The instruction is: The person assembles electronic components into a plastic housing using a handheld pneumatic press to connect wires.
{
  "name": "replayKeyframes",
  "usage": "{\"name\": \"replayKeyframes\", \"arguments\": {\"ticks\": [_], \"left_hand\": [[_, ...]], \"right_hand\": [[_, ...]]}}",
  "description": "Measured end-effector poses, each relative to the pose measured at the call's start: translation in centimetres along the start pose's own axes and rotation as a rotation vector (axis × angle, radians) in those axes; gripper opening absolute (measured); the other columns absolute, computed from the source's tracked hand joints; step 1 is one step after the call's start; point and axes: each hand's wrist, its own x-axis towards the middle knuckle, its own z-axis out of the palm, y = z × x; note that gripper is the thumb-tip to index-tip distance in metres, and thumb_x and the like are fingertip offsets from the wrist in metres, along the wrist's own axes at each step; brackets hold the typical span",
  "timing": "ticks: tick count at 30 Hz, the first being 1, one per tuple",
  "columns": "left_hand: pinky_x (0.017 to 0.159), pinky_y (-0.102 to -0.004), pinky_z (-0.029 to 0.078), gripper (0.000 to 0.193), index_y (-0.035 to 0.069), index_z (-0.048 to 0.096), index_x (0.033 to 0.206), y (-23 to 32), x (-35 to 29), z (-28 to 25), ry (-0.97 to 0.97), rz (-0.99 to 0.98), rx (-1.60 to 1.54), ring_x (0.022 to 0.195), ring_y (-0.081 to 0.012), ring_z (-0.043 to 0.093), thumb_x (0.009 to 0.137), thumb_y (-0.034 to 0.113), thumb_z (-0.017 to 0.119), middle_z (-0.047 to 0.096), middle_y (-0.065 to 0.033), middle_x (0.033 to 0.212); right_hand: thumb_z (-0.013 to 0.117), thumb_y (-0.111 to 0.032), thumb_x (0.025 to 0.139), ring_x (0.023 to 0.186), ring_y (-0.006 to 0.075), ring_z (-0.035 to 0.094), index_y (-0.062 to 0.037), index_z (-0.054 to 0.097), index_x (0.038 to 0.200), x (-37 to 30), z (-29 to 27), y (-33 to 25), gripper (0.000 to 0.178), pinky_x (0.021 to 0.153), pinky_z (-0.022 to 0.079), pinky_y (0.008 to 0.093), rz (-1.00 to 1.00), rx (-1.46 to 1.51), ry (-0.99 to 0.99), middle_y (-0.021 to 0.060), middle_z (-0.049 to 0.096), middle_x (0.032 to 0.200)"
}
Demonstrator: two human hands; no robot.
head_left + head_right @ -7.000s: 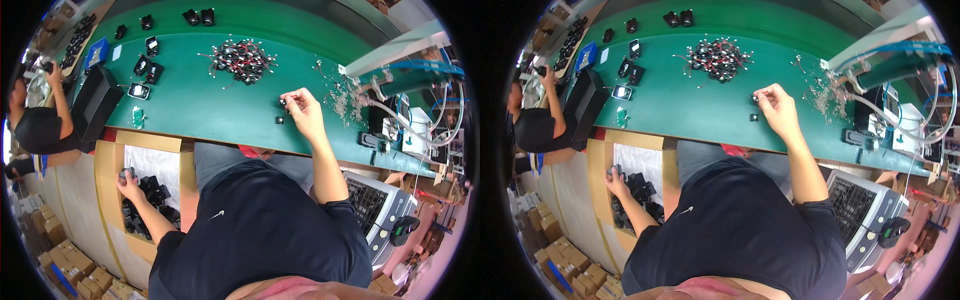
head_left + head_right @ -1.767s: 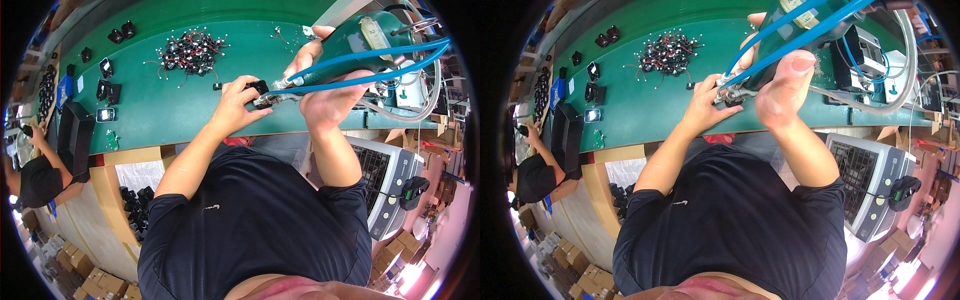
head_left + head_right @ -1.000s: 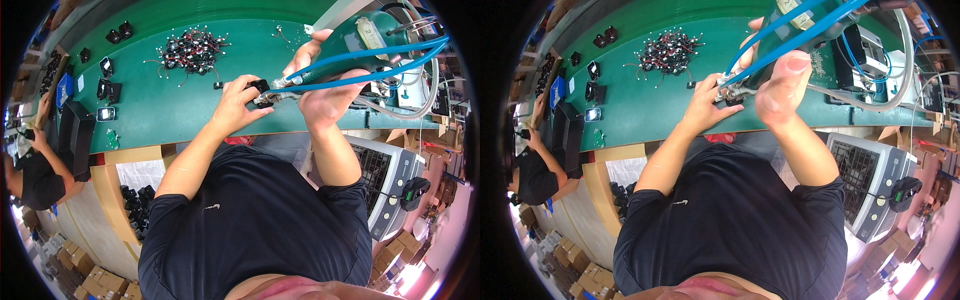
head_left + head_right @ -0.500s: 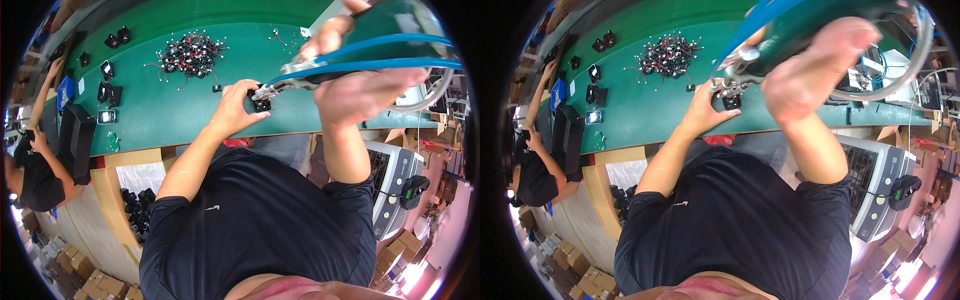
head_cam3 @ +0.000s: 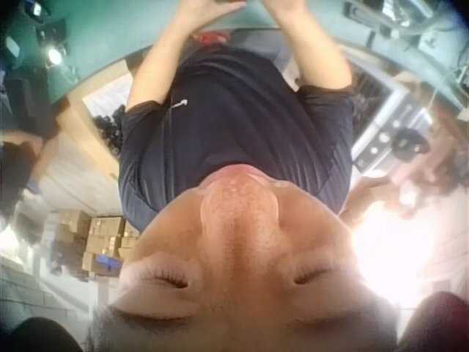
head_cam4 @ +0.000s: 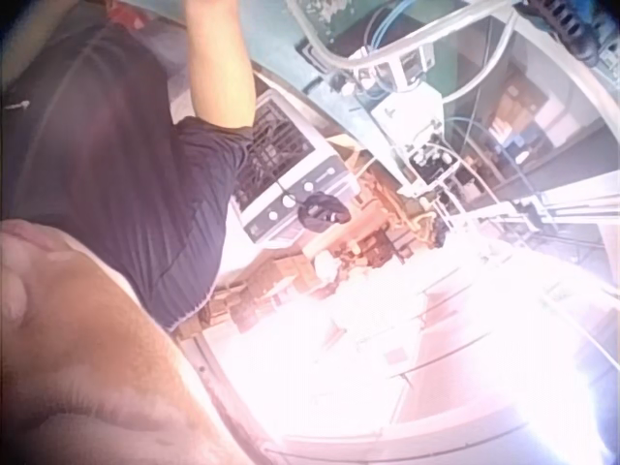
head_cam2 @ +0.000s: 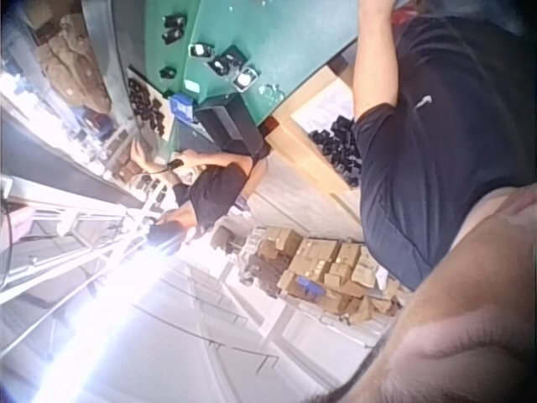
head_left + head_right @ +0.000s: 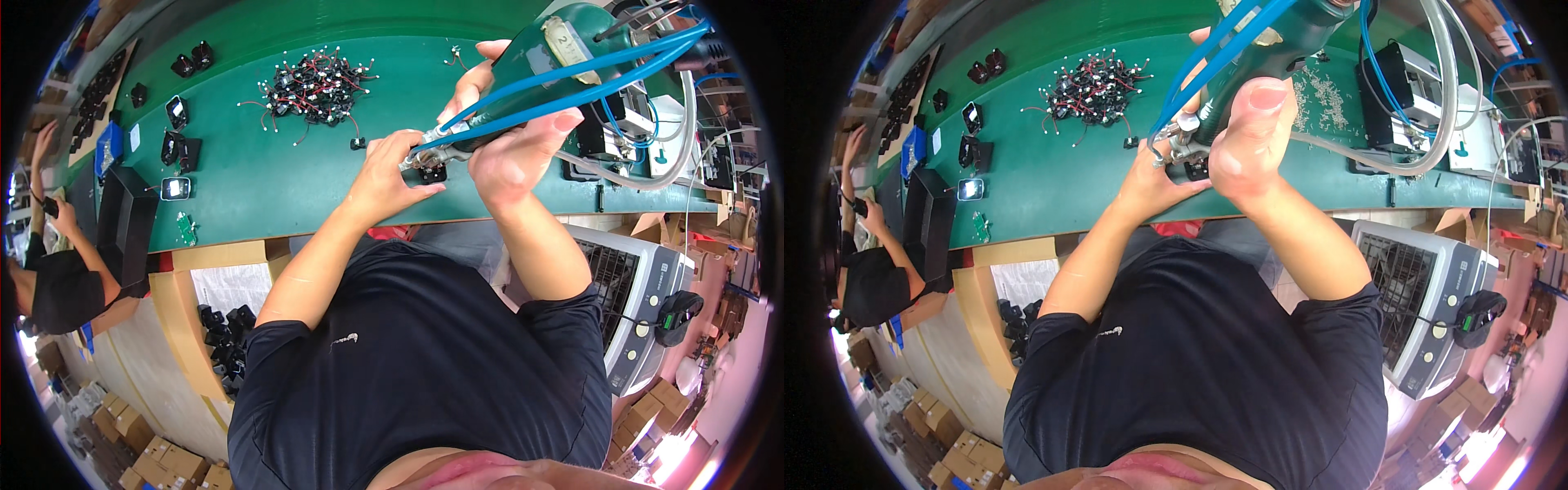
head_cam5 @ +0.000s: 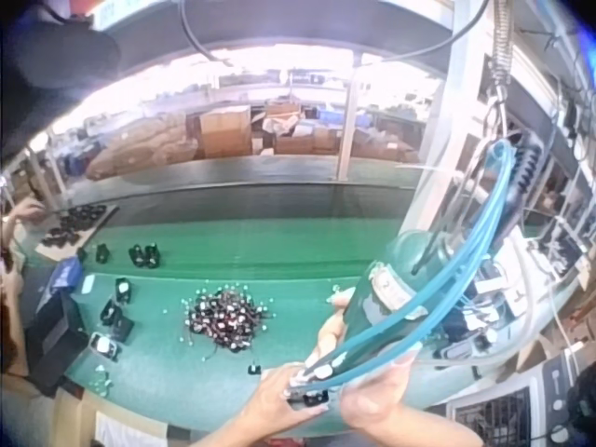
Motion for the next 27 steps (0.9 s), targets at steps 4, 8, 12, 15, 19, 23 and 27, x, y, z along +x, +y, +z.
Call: {"name": "replayKeyframes", "arguments": {"ticks": [4,8,12,15,19,23,27], "left_hand": [[0.101,-0.0414,0.042,0.076,0.008,0.057,0.127,0.0,0.0,0.2,-0.004,-0.008,-0.013,0.115,-0.031,0.061,0.065,0.026,0.096,0.064,-0.0113,0.126],[0.101,-0.0418,0.042,0.076,0.008,0.057,0.128,0.1,-0.1,0.0,0.007,-0.036,-0.003,0.114,-0.0309,0.061,0.065,0.027,0.096,0.064,-0.0112,0.125],[0.1,-0.0417,0.043,0.076,0.008,0.057,0.127,-0.2,0.0,-0.1,0.003,0.004,0.016,0.113,-0.0307,0.061,0.065,0.027,0.096,0.065,-0.0114,0.124],[0.1,-0.0414,0.042,0.077,0.007,0.057,0.128,-0.1,0.1,-0.5,-0.044,-0.047,-0.006,0.113,-0.0311,0.062,0.064,0.027,0.096,0.065,-0.0118,0.122],[0.099,-0.0417,0.042,0.077,0.007,0.057,0.128,-0.1,-0.1,-0.6,-0.024,-0.043,-0.015,0.114,-0.0313,0.061,0.065,0.029,0.095,0.064,-0.0119,0.123],[0.103,-0.0434,0.04,0.075,0.007,0.056,0.132,0.4,-0.3,-1.1,-0.045,0.003,0.051,0.123,-0.0341,0.057,0.07,0.029,0.092,0.06,-0.0145,0.131],[0.113,-0.0501,0.037,0.075,0.009,0.058,0.136,1.3,3.1,-7.0,0.03,0.097,0.02,0.131,-0.0346,0.054,0.069,0.022,0.088,0.061,-0.0141,0.134]], "right_hand": [[0.029,-0.1,0.078,0.057,0.0171,0.059,0.0057,0.051,0.126,0.1,-0.1,-0.2,0.118,0.049,0.048,0.0252,0.007,-0.004,-0.008,0.0096,0.057,0.068],[0.03,-0.1,0.078,0.057,0.017,0.059,0.0055,0.051,0.125,0.0,0.2,-0.4,0.118,0.049,0.047,0.0249,0.031,0.046,0.008,0.0095,0.057,0.069],[0.03,-0.1,0.078,0.057,0.0174,0.059,0.0042,0.051,0.125,-0.2,0.5,0.4,0.116,0.05,0.048,0.0259,0.028,0.029,0.038,0.0093,0.057,0.068],[0.03,-0.1,0.079,0.057,0.0178,0.059,0.0033,0.051,0.124,-0.5,0.6,1.4,0.114,0.052,0.049,0.0268,0.02,0.051,0.062,0.0094,0.057,0.069],[0.03,-0.096,0.084,0.058,0.0181,0.059,0.0026,0.051,0.124,-0.1,1.1,1.2,0.108,0.054,0.05,0.0283,0.038,0.075,0.075,0.0096,0.058,0.07],[0.032,-0.058,0.109,0.088,0.0205,0.063,0.0026,0.049,0.131,3.7,-3.4,-0.5,0.067,0.072,0.054,0.0369,-0.258,0.405,-0.075,0.0156,0.065,0.106],[0.045,-0.07,0.101,0.072,0.0192,0.062,0.0022,0.044,0.141,6.3,-4.2,-7.8,0.083,0.06,0.053,0.0311,-0.319,-0.04,0.134,0.0149,0.066,0.105]]}}
